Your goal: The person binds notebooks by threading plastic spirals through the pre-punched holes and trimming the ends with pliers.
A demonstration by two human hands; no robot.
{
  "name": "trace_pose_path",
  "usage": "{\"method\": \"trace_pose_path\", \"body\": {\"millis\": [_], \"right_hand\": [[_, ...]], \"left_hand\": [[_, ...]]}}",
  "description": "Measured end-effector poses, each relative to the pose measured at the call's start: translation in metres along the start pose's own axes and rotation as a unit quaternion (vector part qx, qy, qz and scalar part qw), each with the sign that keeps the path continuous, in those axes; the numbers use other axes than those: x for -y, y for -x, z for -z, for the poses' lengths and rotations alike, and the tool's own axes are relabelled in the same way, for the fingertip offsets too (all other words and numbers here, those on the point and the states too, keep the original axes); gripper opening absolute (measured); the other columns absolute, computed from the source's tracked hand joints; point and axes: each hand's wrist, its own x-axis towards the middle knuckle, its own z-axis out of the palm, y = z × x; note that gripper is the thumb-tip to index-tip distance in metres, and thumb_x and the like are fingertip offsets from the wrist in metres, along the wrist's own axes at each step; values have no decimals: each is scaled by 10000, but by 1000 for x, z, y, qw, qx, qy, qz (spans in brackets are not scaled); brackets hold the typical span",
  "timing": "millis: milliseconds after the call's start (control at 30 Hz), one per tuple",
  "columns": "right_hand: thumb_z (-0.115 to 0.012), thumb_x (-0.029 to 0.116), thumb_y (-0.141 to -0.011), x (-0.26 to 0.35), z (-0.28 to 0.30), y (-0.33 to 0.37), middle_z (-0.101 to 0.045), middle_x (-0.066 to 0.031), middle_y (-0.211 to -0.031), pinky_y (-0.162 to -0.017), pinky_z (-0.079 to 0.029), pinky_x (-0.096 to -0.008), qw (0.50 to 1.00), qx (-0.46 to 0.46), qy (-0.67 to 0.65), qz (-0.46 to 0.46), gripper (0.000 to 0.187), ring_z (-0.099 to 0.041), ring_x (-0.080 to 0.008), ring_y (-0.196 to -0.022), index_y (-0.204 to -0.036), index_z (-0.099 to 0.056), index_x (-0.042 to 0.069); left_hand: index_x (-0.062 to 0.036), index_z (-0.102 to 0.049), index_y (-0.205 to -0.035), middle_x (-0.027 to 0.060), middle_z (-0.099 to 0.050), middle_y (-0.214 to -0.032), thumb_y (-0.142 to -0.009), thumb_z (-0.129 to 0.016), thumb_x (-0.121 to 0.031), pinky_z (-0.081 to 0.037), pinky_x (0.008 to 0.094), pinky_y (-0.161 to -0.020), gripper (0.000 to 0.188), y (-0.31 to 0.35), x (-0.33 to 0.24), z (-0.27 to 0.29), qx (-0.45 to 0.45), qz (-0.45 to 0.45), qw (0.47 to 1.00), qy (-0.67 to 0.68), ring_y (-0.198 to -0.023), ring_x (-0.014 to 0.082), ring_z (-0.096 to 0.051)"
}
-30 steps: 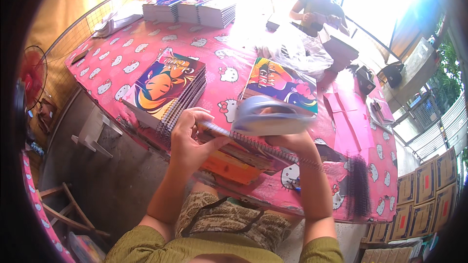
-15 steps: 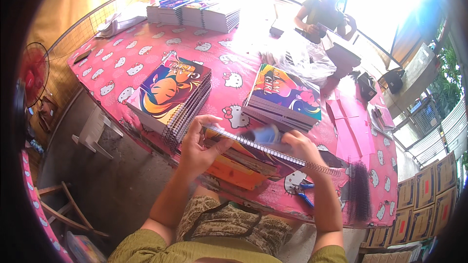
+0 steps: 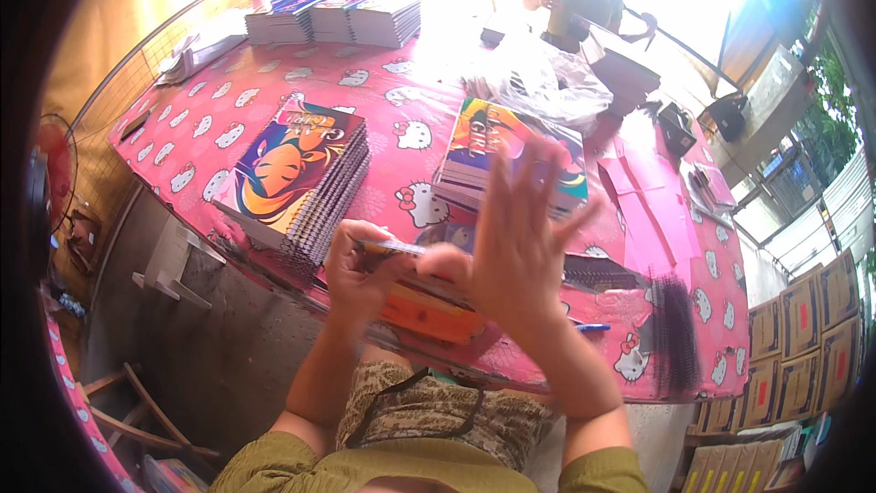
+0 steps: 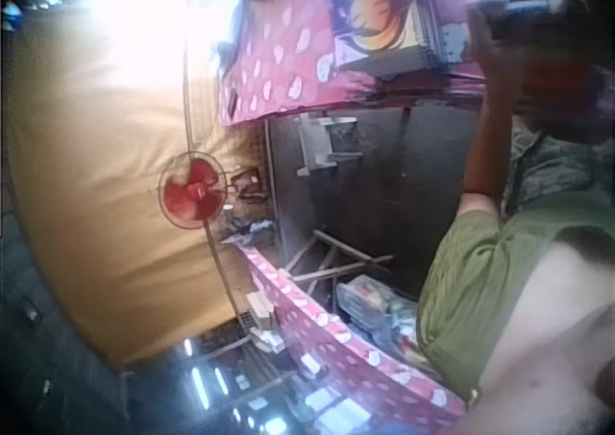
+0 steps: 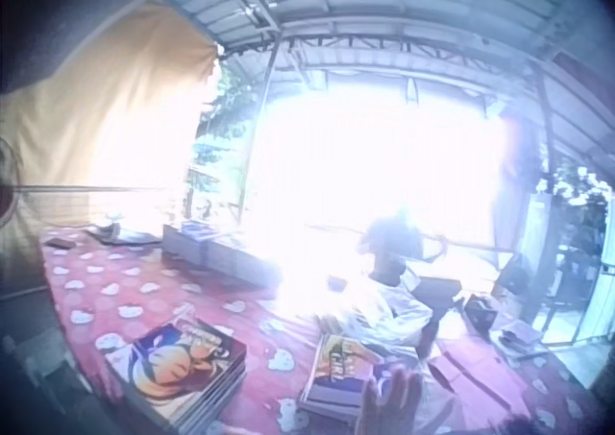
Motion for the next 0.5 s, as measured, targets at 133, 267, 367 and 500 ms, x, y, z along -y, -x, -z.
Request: {"method": "trace_pose_path", "body": {"millis": [133,267,367,500], "right_hand": [[-216,812,-793,22,-1,70,-156,-339,-1512,-993,151,-724,998,36,-56,-15,1143,-70,-415,-1453,-1435,-170,-132],[-155,798,-813,12,12,28,-181,-354,-1497,-1000,158,-709,996,-11,-84,-6,1119,-83,-429,-1448,-1437,-169,-131],[-150,793,-820,8,9,17,-190,-346,-1499,-1007,152,-704,999,-25,-24,-5,1099,-101,-438,-1442,-1440,-192,-114],[-319,727,-872,17,16,68,-341,-309,-1440,-1050,77,-694,989,22,-144,28,931,-243,-422,-1406,-1362,-402,-61]], "left_hand": [[-55,-501,-973,27,-639,-807,-792,-767,-21,-534,222,-636,323,-4,7,2,5,-51,998,-30,-747,78,-651],[-51,-496,-981,31,-641,-817,-793,-758,0,-537,228,-654,326,3,5,6,8,-18,1000,4,-756,90,-657],[-46,-484,-992,34,-626,-828,-792,-755,10,-539,237,-680,341,1,-1,1,22,20,999,41,-776,99,-655],[-36,-486,-1097,82,-598,-926,-794,-742,28,-535,251,-705,402,0,16,8,47,-51,997,27,-848,111,-640]]}}
